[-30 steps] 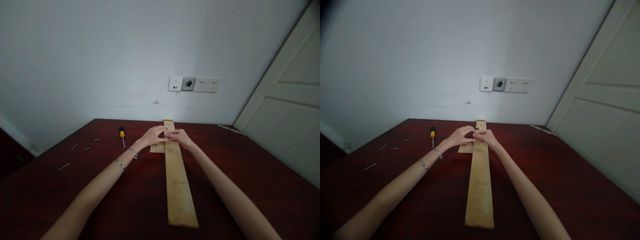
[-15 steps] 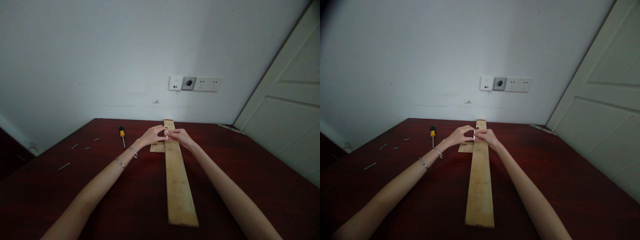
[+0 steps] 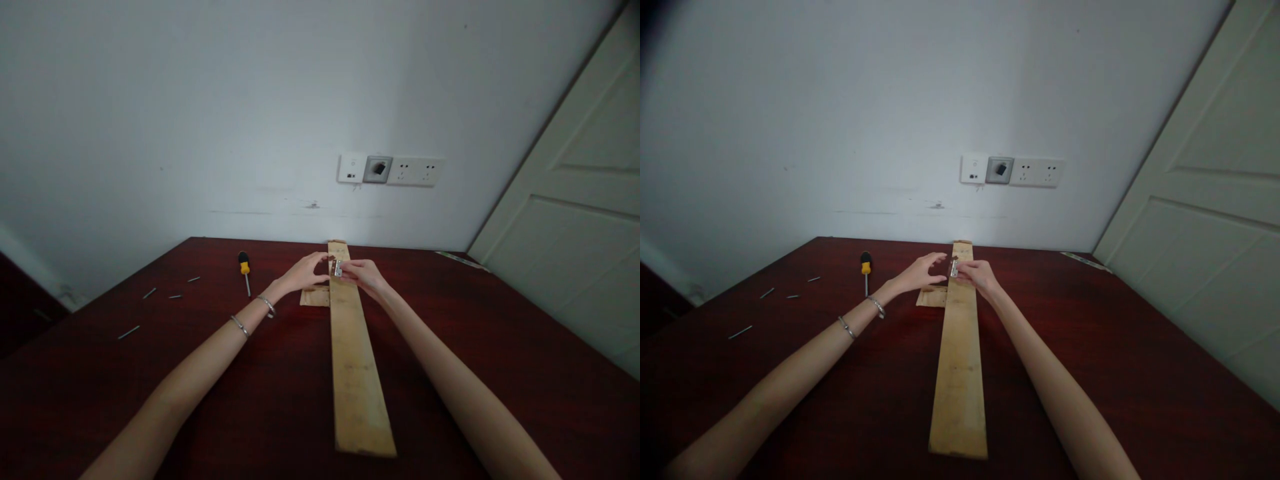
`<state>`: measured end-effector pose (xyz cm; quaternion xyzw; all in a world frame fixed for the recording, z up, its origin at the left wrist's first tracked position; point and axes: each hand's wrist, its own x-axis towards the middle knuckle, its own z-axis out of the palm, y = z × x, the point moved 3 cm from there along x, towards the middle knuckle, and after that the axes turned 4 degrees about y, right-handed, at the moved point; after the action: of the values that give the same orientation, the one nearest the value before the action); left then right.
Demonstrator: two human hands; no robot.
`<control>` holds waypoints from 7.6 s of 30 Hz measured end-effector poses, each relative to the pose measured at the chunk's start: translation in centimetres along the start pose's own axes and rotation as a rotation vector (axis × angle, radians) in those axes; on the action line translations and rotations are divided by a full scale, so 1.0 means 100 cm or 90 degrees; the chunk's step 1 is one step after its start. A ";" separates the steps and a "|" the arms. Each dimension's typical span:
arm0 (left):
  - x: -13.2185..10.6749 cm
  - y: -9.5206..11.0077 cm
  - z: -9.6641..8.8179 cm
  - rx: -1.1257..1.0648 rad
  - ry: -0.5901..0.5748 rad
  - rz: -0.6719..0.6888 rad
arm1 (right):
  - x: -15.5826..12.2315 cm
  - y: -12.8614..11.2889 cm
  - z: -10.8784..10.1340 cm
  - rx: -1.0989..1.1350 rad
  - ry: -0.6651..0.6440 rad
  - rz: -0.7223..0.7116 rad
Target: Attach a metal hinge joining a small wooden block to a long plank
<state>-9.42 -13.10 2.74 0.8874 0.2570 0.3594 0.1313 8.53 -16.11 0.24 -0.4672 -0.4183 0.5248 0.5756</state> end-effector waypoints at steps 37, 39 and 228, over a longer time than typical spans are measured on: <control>-0.006 -0.003 0.031 -0.807 0.135 -0.506 | 0.000 -0.017 -0.003 -0.267 0.060 -0.202; -0.006 -0.001 0.030 -0.819 0.127 -0.520 | 0.001 -0.014 -0.004 -0.268 0.048 -0.191; -0.022 0.002 -0.003 -0.072 -0.095 0.000 | -0.027 -0.018 0.012 -0.668 -0.199 -0.394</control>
<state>-10.88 -14.45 1.78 0.9029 0.2255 0.3064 0.2000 7.47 -18.70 2.27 -0.4622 -0.8153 0.1209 0.3271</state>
